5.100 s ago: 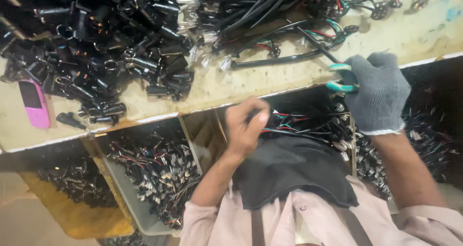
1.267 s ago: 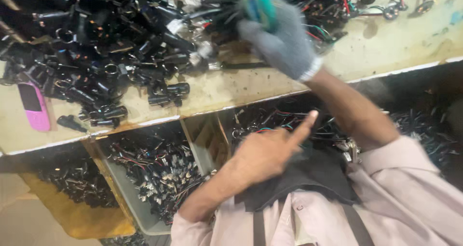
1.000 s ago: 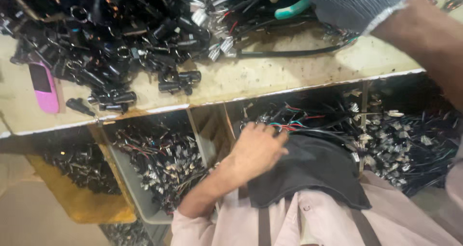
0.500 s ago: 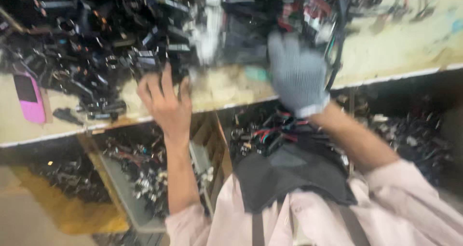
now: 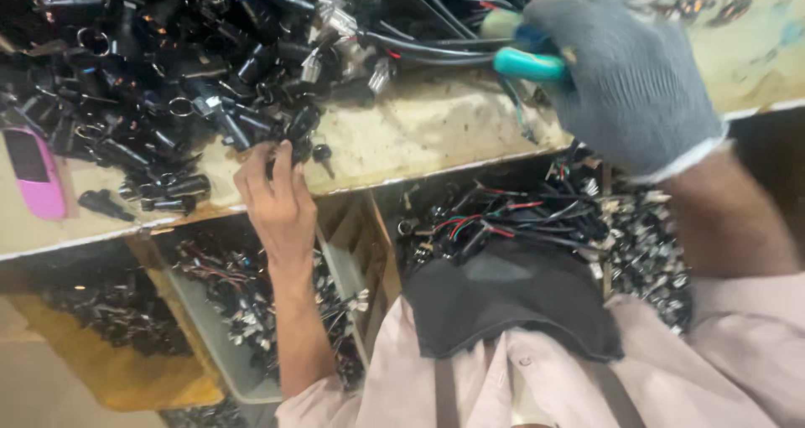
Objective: The person repeatedly picks up small black cylindrical objects with attached wires from a table, uses pliers to cut the wires, and places the objects back on the table. The action is continuous and repetitive.
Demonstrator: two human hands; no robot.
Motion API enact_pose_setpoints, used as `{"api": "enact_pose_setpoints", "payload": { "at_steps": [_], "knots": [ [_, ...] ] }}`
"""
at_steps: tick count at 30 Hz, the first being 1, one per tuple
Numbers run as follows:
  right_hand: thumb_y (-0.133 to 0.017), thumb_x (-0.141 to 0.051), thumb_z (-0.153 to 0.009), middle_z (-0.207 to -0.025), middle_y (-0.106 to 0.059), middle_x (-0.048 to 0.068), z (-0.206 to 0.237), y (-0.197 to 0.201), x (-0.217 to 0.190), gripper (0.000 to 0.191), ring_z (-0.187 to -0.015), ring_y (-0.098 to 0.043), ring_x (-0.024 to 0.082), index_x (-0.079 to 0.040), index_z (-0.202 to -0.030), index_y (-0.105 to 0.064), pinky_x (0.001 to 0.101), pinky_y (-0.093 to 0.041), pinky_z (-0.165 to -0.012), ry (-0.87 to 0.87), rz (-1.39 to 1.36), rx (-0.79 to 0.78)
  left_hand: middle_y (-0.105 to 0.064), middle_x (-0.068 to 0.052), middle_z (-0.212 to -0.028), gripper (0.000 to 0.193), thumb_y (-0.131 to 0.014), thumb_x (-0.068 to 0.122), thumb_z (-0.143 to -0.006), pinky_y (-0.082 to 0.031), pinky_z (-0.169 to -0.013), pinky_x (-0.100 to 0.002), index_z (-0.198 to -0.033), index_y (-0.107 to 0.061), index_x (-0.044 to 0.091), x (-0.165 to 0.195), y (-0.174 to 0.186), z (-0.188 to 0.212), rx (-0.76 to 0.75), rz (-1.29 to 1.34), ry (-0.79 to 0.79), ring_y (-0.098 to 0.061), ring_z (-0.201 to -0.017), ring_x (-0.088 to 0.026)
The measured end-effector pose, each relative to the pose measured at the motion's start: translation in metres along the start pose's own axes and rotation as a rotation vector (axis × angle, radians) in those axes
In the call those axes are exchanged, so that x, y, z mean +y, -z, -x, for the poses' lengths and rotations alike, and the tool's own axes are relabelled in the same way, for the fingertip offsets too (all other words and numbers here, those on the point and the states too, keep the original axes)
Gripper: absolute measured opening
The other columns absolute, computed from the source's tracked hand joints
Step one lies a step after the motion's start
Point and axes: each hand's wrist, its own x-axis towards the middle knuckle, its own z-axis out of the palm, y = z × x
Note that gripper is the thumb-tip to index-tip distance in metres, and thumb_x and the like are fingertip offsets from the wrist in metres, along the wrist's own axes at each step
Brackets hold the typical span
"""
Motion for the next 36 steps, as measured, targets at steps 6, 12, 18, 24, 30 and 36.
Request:
{"api": "enact_pose_setpoints", "payload": {
  "at_steps": [6, 12, 18, 24, 30, 36],
  "knots": [
    [-0.084, -0.017, -0.088, -0.097, -0.069, 0.015, -0.064, 0.054, -0.048, 0.031, -0.082, -0.070, 0.033, -0.004, -0.114, -0.073, 0.0448, -0.054, -0.067, 0.273, -0.210, -0.027, -0.062, -0.011, -0.121, 0.038, -0.083, 0.011, -0.100, -0.054, -0.095, -0.036, -0.130, -0.062, 0.003, 0.023, -0.009, -0.011, 0.398, 0.616, 0.120, -0.062, -0.111, -0.026],
    [-0.080, -0.009, -0.073, -0.086, -0.067, 0.014, -0.107, 0.039, -0.083, 0.018, -0.068, -0.068, 0.034, -0.008, -0.089, -0.074, 0.0456, -0.051, -0.054, 0.381, -0.097, -0.061, -0.061, -0.011, -0.120, 0.035, -0.077, 0.022, -0.104, -0.055, -0.087, -0.035, -0.129, -0.060, 0.006, 0.083, -0.003, -0.012, 0.460, 0.654, -0.027, -0.063, -0.100, -0.025],
    [-0.080, -0.009, -0.075, -0.087, -0.067, 0.012, -0.051, 0.021, -0.034, 0.020, -0.070, -0.068, 0.031, -0.008, -0.094, -0.073, 0.0434, -0.051, -0.057, 0.301, -0.182, -0.084, -0.058, -0.010, -0.107, 0.038, -0.060, 0.038, -0.107, -0.064, -0.072, -0.033, -0.127, -0.053, 0.006, 0.119, 0.012, 0.024, 0.567, 0.994, 0.151, -0.071, -0.084, -0.017],
    [-0.079, -0.009, -0.078, -0.087, -0.068, 0.010, -0.062, 0.053, -0.051, 0.023, -0.071, -0.067, 0.028, -0.007, -0.099, -0.072, 0.0412, -0.051, -0.061, 0.227, -0.030, -0.086, -0.053, -0.003, -0.082, 0.048, -0.053, 0.042, -0.113, -0.035, -0.069, -0.027, -0.131, -0.059, -0.003, 0.134, -0.026, 0.037, -0.203, 1.789, 0.496, -0.043, -0.070, -0.008],
    [-0.078, -0.009, -0.080, -0.088, -0.068, 0.008, -0.048, 0.051, -0.033, 0.026, -0.073, -0.067, 0.025, -0.007, -0.104, -0.071, 0.0390, -0.051, -0.064, 0.212, -0.223, 0.051, -0.053, 0.000, -0.078, 0.025, -0.055, 0.024, -0.101, -0.030, -0.057, -0.025, -0.099, -0.064, 0.001, 0.140, -0.042, 0.046, -0.380, 1.611, 0.519, -0.040, -0.064, -0.007],
    [-0.078, -0.009, -0.082, -0.089, -0.068, 0.006, -0.021, 0.021, -0.012, 0.028, -0.075, -0.067, 0.022, -0.006, -0.109, -0.071, 0.0369, -0.051, -0.067, 0.200, -0.079, -0.002, -0.062, -0.007, -0.081, 0.023, -0.067, 0.022, -0.102, -0.048, -0.067, -0.035, -0.116, -0.062, 0.004, 0.149, -0.033, -0.008, -0.060, 0.725, 0.224, -0.060, -0.068, -0.021]
  ]
}}
